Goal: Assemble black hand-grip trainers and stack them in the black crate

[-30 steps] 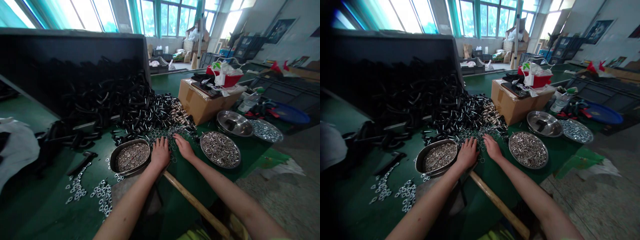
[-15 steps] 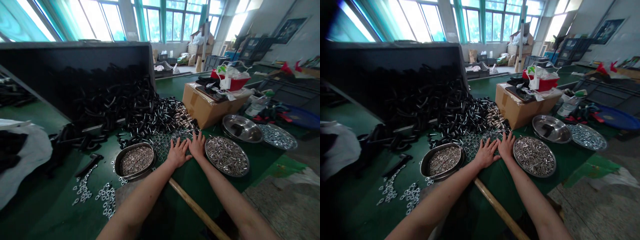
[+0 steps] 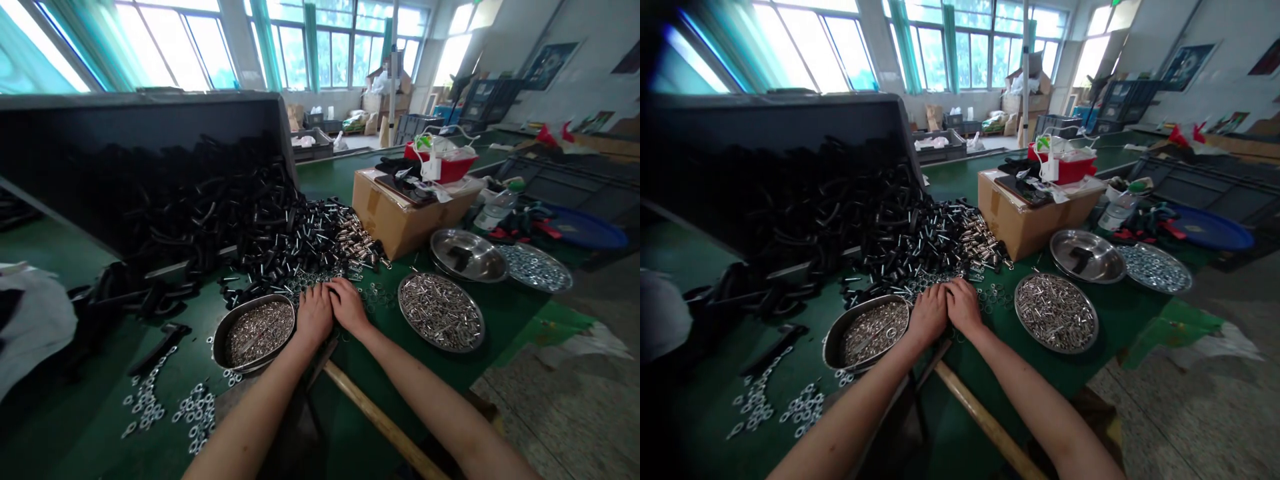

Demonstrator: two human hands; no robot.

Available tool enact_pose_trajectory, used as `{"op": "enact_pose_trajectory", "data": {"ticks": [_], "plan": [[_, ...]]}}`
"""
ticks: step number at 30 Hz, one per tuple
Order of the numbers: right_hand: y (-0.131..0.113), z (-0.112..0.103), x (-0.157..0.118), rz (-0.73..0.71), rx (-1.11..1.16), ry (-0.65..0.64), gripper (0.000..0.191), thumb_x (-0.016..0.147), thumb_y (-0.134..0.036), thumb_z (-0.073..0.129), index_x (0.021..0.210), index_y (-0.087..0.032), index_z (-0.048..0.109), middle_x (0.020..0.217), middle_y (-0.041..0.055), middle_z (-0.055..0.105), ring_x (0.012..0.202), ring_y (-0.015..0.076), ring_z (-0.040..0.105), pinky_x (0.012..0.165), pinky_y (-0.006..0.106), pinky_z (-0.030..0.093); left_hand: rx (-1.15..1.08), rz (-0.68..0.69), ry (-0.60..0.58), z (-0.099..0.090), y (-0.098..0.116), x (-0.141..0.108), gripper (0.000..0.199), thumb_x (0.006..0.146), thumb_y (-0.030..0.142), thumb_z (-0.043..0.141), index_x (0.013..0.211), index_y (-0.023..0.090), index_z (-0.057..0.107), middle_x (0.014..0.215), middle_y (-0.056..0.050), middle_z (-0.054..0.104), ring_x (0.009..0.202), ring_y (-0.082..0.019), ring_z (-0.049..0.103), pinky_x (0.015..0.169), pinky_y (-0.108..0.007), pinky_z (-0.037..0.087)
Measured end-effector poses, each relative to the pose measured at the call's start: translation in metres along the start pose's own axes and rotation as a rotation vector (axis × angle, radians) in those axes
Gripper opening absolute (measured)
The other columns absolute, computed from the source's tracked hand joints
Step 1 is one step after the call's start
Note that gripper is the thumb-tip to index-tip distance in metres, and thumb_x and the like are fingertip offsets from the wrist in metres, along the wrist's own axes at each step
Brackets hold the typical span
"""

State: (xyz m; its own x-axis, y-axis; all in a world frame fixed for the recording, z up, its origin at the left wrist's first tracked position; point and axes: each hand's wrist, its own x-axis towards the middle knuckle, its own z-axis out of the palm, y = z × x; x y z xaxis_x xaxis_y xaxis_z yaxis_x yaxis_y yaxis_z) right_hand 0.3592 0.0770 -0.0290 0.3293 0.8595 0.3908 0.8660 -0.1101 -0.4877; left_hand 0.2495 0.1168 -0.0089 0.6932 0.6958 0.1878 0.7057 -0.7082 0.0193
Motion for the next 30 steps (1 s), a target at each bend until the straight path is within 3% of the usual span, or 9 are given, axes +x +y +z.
{"op": "enact_pose_trajectory", "data": {"ticks": [3, 5, 9, 16, 21, 23, 26, 28, 30], "plan": [[0.018, -0.022, -0.018, 0.017, -0.033, 0.043, 0.033, 0.091, -0.029, 0.044, 0.12, -0.024, 0.059, 0.134, 0.0067, 0.05, 0.134, 0.0231, 0.028, 0.11, 0.046, 0.019, -0.071, 0.052, -0.022, -0.007, 0.005, -0.014, 0.049, 0.091, 0.028, 0.038, 0.138, 0.012, 0.037, 0.14, -0.018, 0.042, 0.129, -0.032, 0.038, 0.104, -0.049, 0.032], [0.04, -0.032, -0.03, 0.105, -0.107, 0.089, 0.038, 0.092, -0.033, 0.042, 0.124, -0.019, 0.056, 0.14, 0.0123, 0.043, 0.138, 0.0291, 0.018, 0.109, 0.054, 0.016, -0.133, 0.184, -0.054, -0.005, 0.015, -0.023, 0.06, 0.088, 0.044, 0.046, 0.141, 0.021, 0.033, 0.148, -0.014, 0.032, 0.136, -0.033, 0.027, 0.107, -0.052, 0.027], [0.07, -0.026, -0.038, 0.207, -0.163, 0.108, 0.045, 0.091, -0.035, 0.041, 0.125, -0.008, 0.054, 0.138, 0.0226, 0.041, 0.136, 0.0369, 0.019, 0.104, 0.06, 0.021, -0.179, 0.414, -0.156, 0.009, 0.03, -0.026, 0.062, 0.084, 0.061, 0.041, 0.14, 0.034, 0.035, 0.152, -0.005, 0.027, 0.139, -0.033, 0.019, 0.11, -0.059, 0.014], [0.031, 0.011, -0.02, 0.106, -0.117, 0.021, 0.039, 0.092, -0.031, 0.04, 0.116, -0.01, 0.062, 0.125, 0.0186, 0.056, 0.119, 0.0282, 0.047, 0.1, 0.046, 0.035, -0.074, 0.255, -0.086, 0.013, 0.011, -0.018, 0.043, 0.093, 0.04, 0.034, 0.131, 0.026, 0.049, 0.147, -0.009, 0.037, 0.135, -0.028, 0.031, 0.111, -0.057, 0.013], [0.007, 0.0, -0.014, -0.044, -0.057, -0.045, 0.03, 0.092, -0.026, 0.041, 0.104, -0.026, 0.069, 0.113, 0.0024, 0.065, 0.109, 0.0144, 0.056, 0.096, 0.028, 0.042, -0.045, 0.136, -0.121, 0.001, 0.009, -0.019, 0.041, 0.087, 0.021, 0.038, 0.125, 0.017, 0.054, 0.138, -0.015, 0.047, 0.131, -0.031, 0.036, 0.107, -0.06, 0.02], [0.011, -0.013, -0.019, -0.056, -0.057, -0.027, 0.03, 0.092, -0.029, 0.041, 0.105, -0.028, 0.068, 0.116, 0.0015, 0.064, 0.117, 0.0161, 0.051, 0.101, 0.032, 0.038, -0.031, 0.091, -0.119, -0.007, 0.009, -0.021, 0.041, 0.087, 0.019, 0.037, 0.125, 0.018, 0.055, 0.135, -0.015, 0.05, 0.128, -0.031, 0.04, 0.106, -0.059, 0.024], [0.028, -0.028, -0.032, 0.023, -0.088, 0.051, 0.039, 0.093, -0.036, 0.037, 0.117, -0.017, 0.061, 0.132, 0.0135, 0.053, 0.132, 0.0292, 0.033, 0.105, 0.054, 0.026, -0.08, 0.08, -0.122, -0.022, 0.007, -0.033, 0.041, 0.088, 0.024, 0.041, 0.127, 0.024, 0.052, 0.137, -0.012, 0.049, 0.125, -0.03, 0.044, 0.103, -0.052, 0.034], [0.041, -0.025, -0.039, 0.072, -0.098, 0.071, 0.045, 0.093, -0.037, 0.034, 0.122, -0.01, 0.056, 0.136, 0.0231, 0.045, 0.134, 0.0375, 0.025, 0.099, 0.066, 0.022, -0.17, 0.126, -0.125, -0.034, 0.004, -0.047, 0.04, 0.088, 0.029, 0.045, 0.127, 0.026, 0.053, 0.138, -0.009, 0.048, 0.127, -0.028, 0.043, 0.103, -0.046, 0.038], [0.048, -0.014, -0.04, 0.049, -0.087, 0.025, 0.047, 0.093, -0.038, 0.035, 0.121, -0.008, 0.056, 0.135, 0.0244, 0.045, 0.132, 0.0373, 0.029, 0.099, 0.064, 0.025, -0.267, 0.169, -0.114, -0.046, 0.001, -0.063, 0.039, 0.088, 0.032, 0.047, 0.125, 0.024, 0.055, 0.139, -0.008, 0.047, 0.129, -0.025, 0.041, 0.106, -0.041, 0.037]]}}
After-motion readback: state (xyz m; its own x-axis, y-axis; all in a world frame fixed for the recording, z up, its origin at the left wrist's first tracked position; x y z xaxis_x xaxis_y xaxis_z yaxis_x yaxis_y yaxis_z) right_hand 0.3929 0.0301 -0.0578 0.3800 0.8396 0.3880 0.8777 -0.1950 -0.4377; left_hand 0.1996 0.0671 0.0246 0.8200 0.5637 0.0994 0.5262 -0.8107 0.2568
